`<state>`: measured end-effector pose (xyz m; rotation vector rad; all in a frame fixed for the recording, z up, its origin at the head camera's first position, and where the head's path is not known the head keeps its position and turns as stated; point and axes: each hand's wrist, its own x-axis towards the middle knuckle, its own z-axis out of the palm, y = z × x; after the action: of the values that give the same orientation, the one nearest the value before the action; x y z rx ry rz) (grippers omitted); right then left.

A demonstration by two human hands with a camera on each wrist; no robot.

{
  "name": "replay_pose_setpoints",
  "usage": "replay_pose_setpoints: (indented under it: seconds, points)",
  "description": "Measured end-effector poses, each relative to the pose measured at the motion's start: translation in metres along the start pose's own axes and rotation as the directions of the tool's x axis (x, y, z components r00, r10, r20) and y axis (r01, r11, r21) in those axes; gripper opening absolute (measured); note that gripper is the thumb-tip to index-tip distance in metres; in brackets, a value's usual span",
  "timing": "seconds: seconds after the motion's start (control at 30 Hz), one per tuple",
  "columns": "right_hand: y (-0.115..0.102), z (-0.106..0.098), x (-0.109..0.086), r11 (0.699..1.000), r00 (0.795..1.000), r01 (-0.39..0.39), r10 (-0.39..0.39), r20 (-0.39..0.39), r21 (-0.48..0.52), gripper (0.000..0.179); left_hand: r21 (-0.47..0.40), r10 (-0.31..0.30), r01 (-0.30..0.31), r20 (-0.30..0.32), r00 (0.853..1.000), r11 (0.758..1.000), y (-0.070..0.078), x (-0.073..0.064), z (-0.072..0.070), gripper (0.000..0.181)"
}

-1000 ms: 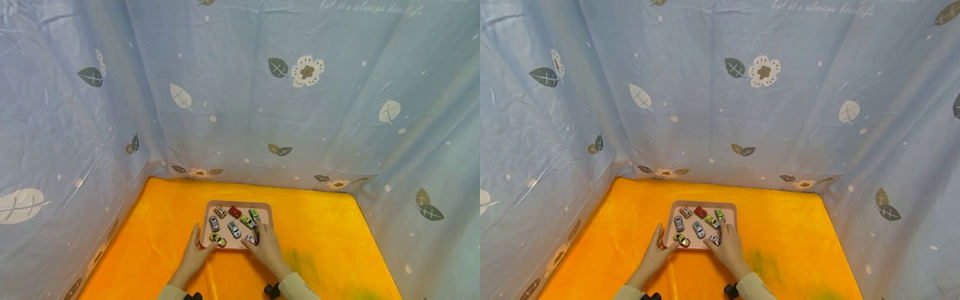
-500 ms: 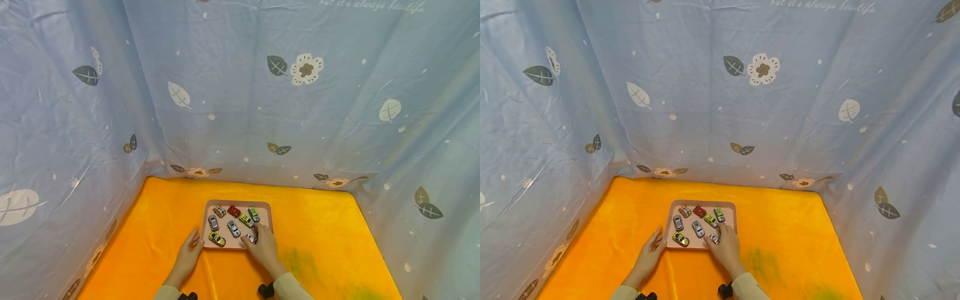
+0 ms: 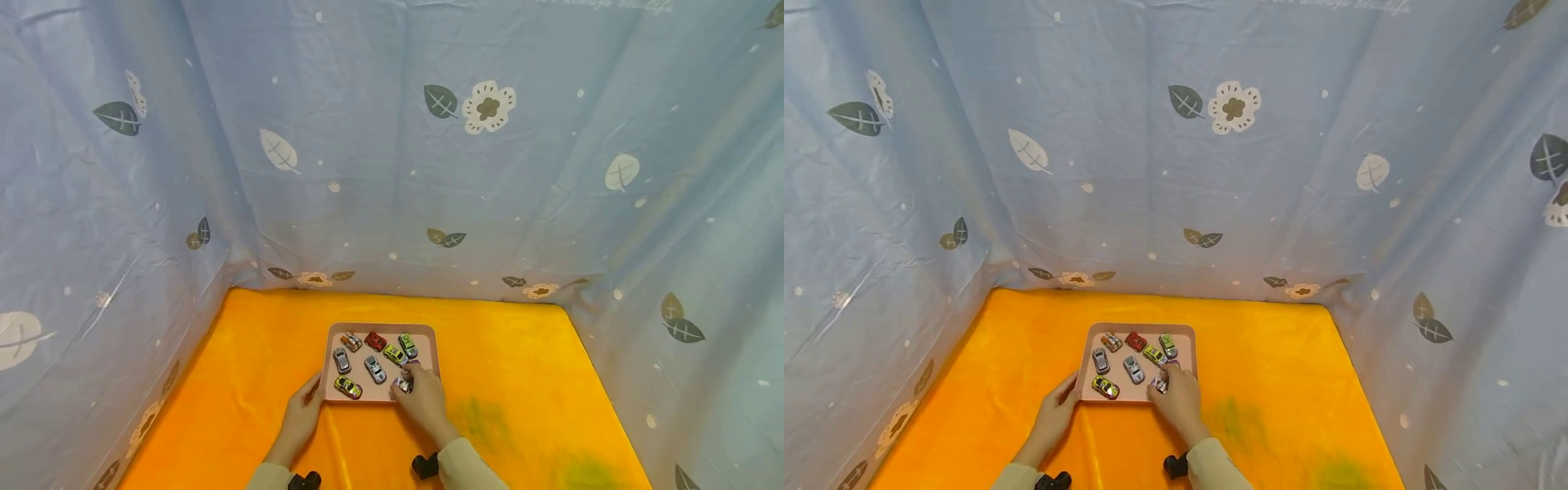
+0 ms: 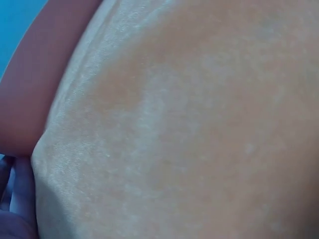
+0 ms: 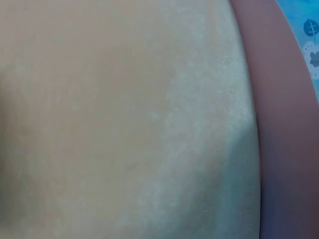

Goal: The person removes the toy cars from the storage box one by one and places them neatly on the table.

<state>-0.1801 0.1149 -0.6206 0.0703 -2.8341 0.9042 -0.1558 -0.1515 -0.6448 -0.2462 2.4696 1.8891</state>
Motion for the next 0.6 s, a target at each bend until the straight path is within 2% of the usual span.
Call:
replay_pose_setpoints:
  seconds: [0.2,0.4,0.6]
  points:
    - [-0.0008,0.0003,0.0012,1.0,1.0,-0.006,0.006,0.018,-0.002,0.043,-0.014,0.004,-0.004,-0.009,1.0,1.0,0.0031,0.002,-0.0003,0.042]
    - [0.0009,-0.0022,0.0055,1.0,0.999,0.005,-0.006,0.038,0.017,0.032,-0.023,-0.004,0.004,0.006,1.0,1.0,0.0052,0.0042,-0.001,0.044]
    - [0.0001,-0.0027,0.0049,0.999,0.996,-0.027,0.026,0.08,0.018,0.028,-0.078,-0.058,0.058,0.006,0.998,0.995,-0.0016,0.001,-0.0022,0.046]
